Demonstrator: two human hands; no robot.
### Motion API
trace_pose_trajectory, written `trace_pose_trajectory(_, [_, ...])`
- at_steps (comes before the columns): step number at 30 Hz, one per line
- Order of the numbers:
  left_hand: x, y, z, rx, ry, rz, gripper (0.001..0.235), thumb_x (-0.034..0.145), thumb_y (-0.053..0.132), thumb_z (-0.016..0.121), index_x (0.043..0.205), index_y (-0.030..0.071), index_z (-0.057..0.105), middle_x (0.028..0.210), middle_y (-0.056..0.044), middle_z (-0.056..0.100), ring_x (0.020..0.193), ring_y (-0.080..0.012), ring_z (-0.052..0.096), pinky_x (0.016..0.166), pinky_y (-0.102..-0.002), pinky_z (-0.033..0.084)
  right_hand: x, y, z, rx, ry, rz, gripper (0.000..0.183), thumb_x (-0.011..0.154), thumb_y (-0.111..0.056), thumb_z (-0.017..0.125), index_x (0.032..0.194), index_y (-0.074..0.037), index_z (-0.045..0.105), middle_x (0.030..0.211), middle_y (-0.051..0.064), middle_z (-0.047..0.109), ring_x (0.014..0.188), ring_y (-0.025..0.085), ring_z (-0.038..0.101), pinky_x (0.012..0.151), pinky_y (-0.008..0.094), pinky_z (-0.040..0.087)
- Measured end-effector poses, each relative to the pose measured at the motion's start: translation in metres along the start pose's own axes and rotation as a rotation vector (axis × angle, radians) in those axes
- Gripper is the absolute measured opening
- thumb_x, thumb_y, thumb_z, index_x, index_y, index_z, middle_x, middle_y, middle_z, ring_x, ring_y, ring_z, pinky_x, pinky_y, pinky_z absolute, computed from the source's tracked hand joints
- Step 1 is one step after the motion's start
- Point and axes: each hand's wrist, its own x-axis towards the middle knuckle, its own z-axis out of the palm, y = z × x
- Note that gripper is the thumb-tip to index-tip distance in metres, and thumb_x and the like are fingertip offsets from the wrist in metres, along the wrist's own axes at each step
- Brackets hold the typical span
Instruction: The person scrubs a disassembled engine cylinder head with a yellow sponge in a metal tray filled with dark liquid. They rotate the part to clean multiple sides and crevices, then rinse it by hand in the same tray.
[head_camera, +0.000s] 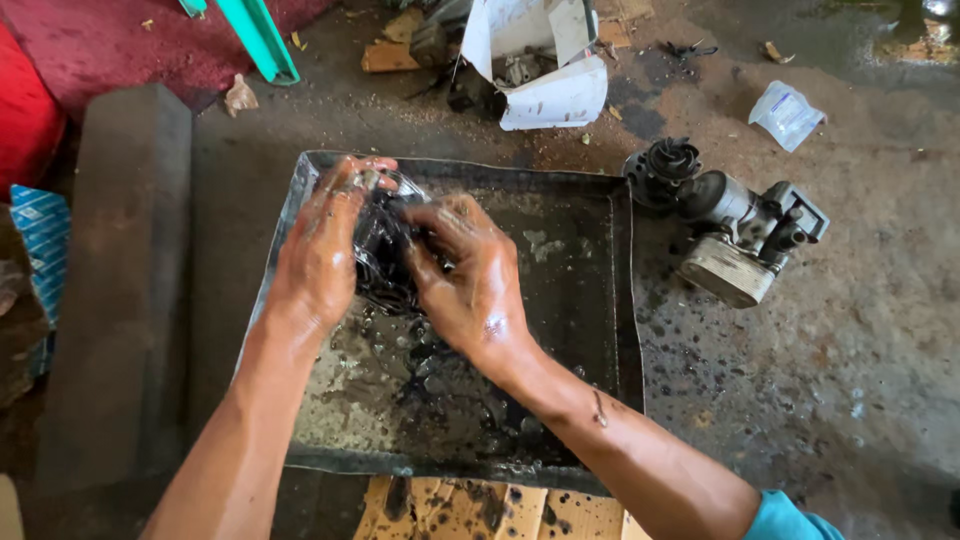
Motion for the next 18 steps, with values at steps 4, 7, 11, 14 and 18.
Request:
trace_pose_trajectory(4, [-0.001,0.006,0.000,0.094,0.004,0.053,0.043,0.108,0.022,0.029,0.131,0.005,0.062,0.130,-0.012,0.066,0.126,-0.0218,0.059,0.112,-0.035,0.042,0.009,-0.012,-0.004,-0.037,-0.001,-0.041,0.028,0.090,0.004,0.069,0.117,-0.001,0.070,0.117,0.015,0.068,0.105,0.030,0.073,0.087,0.037,0.059])
trace_pose_trajectory(7, [0.000,0.007,-0.002,0.278,0.045,0.114,0.043,0.104,0.019,0.029,0.132,0.005,0.060,0.127,-0.015,0.066,0.125,-0.0236,0.059,0.111,-0.037,0.041,0.022,-0.019,-0.005,-0.080,-0.103,-0.172,0.033,0.085,0.003,0.072,0.117,-0.005,0.073,0.118,0.016,0.068,0.105,0.032,0.072,0.088,0.037,0.061])
trace_pose_trajectory(11, [-0.021,-0.002,0.006,0.183,0.110,0.051,0.042,0.106,0.021,0.028,0.129,0.004,0.059,0.129,-0.017,0.064,0.125,-0.0274,0.058,0.109,-0.038,0.042,0.009,-0.020,-0.006,-0.032,-0.077,-0.042,0.027,0.088,0.005,0.071,0.113,-0.004,0.072,0.113,0.013,0.072,0.102,0.029,0.075,0.083,0.037,0.062])
trace_pose_trajectory(14, [-0.013,0.004,0.003,0.060,0.124,0.080,0.041,0.108,0.025,0.029,0.126,0.003,0.059,0.131,-0.018,0.063,0.127,-0.0288,0.058,0.111,-0.038,0.042,0.017,-0.022,-0.006,-0.013,-0.116,-0.102,0.024,0.088,0.005,0.068,0.110,-0.005,0.070,0.113,0.012,0.071,0.104,0.028,0.075,0.084,0.035,0.064])
trace_pose_trajectory(18, [-0.024,0.005,0.004,0.193,0.130,0.057,0.047,0.105,0.027,0.026,0.129,0.003,0.058,0.123,-0.016,0.065,0.117,-0.0268,0.061,0.105,-0.037,0.044,0.004,-0.017,-0.002,-0.037,-0.104,-0.160,0.024,0.088,0.005,0.070,0.110,-0.005,0.070,0.112,0.013,0.073,0.102,0.030,0.075,0.085,0.037,0.063])
